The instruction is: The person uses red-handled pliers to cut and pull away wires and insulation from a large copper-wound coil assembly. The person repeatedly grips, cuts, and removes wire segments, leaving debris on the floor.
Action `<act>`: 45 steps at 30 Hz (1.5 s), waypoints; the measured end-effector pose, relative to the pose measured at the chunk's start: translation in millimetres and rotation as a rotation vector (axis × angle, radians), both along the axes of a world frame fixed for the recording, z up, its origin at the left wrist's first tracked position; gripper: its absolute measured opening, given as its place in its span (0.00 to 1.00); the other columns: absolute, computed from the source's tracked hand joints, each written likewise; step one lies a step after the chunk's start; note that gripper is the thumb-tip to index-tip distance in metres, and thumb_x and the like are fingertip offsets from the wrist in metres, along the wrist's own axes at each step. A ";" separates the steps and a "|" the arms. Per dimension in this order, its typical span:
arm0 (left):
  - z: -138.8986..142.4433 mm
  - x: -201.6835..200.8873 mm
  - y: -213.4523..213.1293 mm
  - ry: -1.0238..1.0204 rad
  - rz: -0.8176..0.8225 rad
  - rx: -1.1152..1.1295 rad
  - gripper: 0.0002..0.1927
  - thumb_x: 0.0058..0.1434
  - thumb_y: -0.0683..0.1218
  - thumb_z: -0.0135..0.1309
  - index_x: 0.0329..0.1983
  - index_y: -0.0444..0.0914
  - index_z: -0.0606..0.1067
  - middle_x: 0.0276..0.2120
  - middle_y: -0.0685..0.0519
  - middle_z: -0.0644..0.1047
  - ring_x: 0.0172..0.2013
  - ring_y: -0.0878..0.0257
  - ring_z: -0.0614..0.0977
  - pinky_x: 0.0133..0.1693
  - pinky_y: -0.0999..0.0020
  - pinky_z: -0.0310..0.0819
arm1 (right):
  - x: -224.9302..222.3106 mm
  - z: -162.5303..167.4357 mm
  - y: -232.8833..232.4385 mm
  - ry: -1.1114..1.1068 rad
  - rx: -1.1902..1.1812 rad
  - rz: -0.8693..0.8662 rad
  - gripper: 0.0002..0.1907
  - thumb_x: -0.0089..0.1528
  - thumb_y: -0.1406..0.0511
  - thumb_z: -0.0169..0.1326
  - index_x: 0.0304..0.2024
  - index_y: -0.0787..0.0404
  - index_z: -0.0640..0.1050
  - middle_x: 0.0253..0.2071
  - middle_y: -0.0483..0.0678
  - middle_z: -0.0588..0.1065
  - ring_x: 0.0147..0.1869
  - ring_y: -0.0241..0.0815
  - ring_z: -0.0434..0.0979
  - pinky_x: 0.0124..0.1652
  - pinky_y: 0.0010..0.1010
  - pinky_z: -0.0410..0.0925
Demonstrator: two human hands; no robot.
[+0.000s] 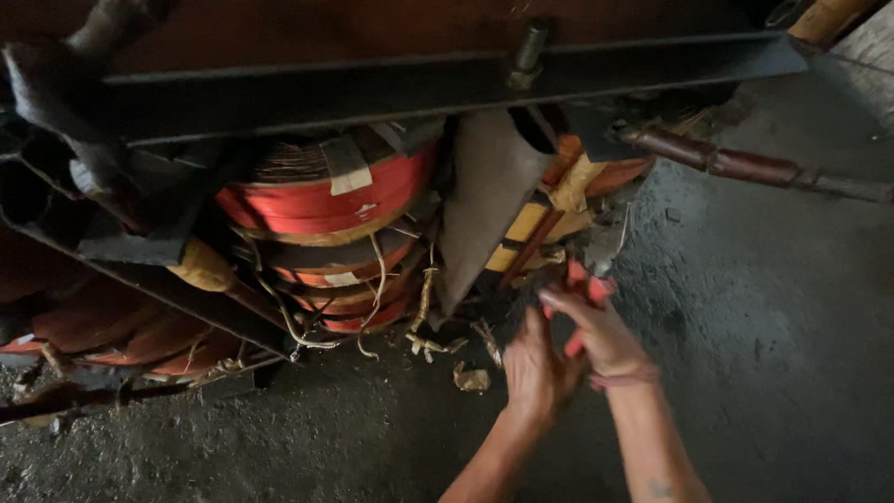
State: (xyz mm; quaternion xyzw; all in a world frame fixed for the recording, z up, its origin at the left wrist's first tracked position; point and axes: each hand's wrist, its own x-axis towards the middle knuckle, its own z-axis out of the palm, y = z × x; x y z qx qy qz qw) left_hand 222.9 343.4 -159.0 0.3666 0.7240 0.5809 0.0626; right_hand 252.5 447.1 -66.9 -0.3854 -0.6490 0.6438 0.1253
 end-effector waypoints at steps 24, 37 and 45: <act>240.4 -75.5 4.8 0.177 0.185 0.442 0.17 0.74 0.38 0.47 0.64 0.31 0.66 0.48 0.40 0.78 0.48 0.45 0.81 0.53 0.51 0.73 | 84.6 -231.0 -98.4 -0.031 -0.180 -0.052 0.23 0.67 0.60 0.54 0.61 0.66 0.72 0.55 0.59 0.76 0.58 0.46 0.77 0.58 0.38 0.69; 230.8 -85.7 -19.2 0.273 0.054 0.390 0.27 0.68 0.33 0.46 0.71 0.32 0.61 0.59 0.31 0.73 0.57 0.36 0.77 0.59 0.49 0.71 | 103.7 -243.6 -98.1 -0.038 -0.391 -0.118 0.27 0.61 0.62 0.57 0.61 0.66 0.73 0.49 0.57 0.78 0.54 0.47 0.78 0.55 0.42 0.69; 207.3 -76.1 -25.3 0.280 0.045 0.258 0.40 0.54 0.28 0.45 0.74 0.25 0.55 0.66 0.27 0.66 0.67 0.33 0.70 0.69 0.46 0.63 | 124.3 -248.5 -107.9 -0.041 -0.425 -0.068 0.34 0.59 0.58 0.59 0.64 0.68 0.68 0.46 0.55 0.76 0.51 0.49 0.76 0.51 0.45 0.68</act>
